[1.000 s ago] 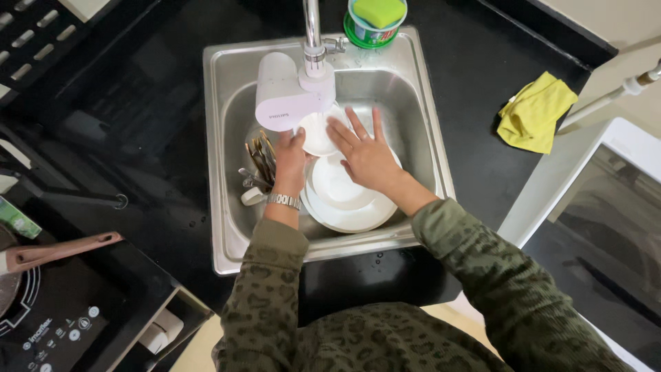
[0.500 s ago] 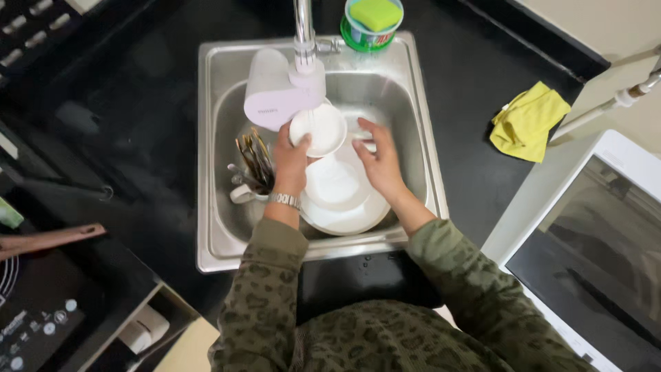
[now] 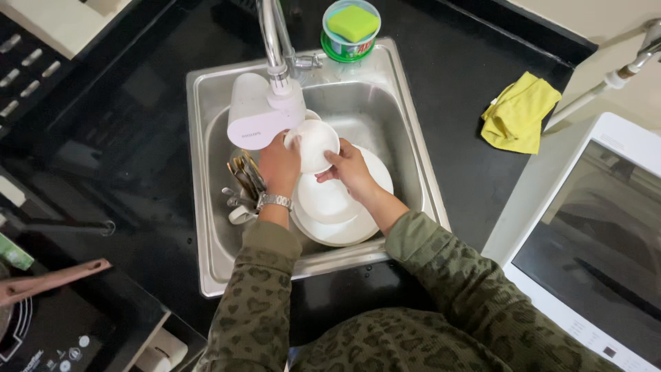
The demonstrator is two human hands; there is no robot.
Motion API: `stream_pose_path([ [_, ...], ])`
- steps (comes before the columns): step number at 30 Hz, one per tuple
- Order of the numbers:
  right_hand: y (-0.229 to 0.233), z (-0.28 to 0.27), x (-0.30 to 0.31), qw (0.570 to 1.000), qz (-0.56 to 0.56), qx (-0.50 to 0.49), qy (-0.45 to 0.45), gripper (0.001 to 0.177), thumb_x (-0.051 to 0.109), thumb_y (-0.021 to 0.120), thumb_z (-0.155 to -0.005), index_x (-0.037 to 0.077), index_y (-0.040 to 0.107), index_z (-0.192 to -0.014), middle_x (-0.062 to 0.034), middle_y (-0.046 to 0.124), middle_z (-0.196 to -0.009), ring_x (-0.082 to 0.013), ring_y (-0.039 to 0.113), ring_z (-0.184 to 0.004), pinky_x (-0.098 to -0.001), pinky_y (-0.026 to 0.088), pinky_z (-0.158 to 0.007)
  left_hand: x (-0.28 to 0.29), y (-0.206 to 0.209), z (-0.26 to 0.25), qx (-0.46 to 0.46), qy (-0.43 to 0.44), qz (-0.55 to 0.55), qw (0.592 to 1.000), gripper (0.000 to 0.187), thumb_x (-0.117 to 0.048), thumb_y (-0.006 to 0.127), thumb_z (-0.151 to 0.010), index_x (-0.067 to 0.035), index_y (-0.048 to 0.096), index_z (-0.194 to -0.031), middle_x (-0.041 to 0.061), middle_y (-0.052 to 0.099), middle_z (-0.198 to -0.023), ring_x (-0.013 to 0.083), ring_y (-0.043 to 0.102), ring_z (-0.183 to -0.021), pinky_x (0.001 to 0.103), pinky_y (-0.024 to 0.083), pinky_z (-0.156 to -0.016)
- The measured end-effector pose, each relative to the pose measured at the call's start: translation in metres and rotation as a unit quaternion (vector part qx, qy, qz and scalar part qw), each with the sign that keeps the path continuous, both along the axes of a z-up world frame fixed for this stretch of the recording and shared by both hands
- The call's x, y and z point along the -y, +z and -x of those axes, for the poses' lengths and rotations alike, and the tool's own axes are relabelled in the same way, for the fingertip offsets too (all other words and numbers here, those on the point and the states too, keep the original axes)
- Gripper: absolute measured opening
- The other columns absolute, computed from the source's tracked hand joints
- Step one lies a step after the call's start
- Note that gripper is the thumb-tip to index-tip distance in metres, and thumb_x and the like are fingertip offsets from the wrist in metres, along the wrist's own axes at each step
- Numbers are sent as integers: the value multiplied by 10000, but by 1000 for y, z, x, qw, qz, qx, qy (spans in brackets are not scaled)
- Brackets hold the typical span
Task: The person washes a small bowl and a white plate using a green sponge in a kitchen sink, then rinses them under running water.
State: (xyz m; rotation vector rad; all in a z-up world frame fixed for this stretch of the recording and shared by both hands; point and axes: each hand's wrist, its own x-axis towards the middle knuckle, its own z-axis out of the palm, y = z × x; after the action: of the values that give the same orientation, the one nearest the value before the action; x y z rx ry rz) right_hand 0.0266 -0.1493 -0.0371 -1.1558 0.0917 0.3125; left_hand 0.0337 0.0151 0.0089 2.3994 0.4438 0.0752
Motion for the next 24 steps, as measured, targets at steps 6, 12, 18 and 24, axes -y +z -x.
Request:
stream_pose_path([
  [6,29,8,-5,1000,-5,-20,-16,392,100,519,-1054,-107,476,-1385,-352,636,-1048,-461,733,-666,-512,669,-544,8,-4,-4,191,-83,-283,936,163,-289,671,-918,-135,721,-901,63,694,-772,316,734,-793,501,559,-721],
  [12,-17,-14,-19,999,2,-4,-39,380,99,573,-1041,-103,521,-1360,-359,653,-1028,-425,743,-670,-479,664,-515,18,11,15,302,-97,-356,879,151,-288,630,-858,-327,679,-995,-22,606,-752,229,673,-771,479,491,-729],
  [18,8,-2,-9,999,-4,11,-36,405,121,619,-1025,-87,546,-1365,-318,663,-1041,-412,743,-702,-483,644,-524,15,23,45,300,-238,-256,887,216,-231,574,-937,-219,666,-1132,-43,626,-1156,193,566,-1075,436,344,-992],
  [24,13,23,-9,999,31,11,-3,383,84,586,-1021,-84,546,-1364,-354,680,-993,-408,743,-647,-475,667,-505,-1,13,53,244,-180,-316,899,380,-273,636,-923,-242,634,-1301,-17,587,-1235,178,554,-1104,493,291,-1060],
])
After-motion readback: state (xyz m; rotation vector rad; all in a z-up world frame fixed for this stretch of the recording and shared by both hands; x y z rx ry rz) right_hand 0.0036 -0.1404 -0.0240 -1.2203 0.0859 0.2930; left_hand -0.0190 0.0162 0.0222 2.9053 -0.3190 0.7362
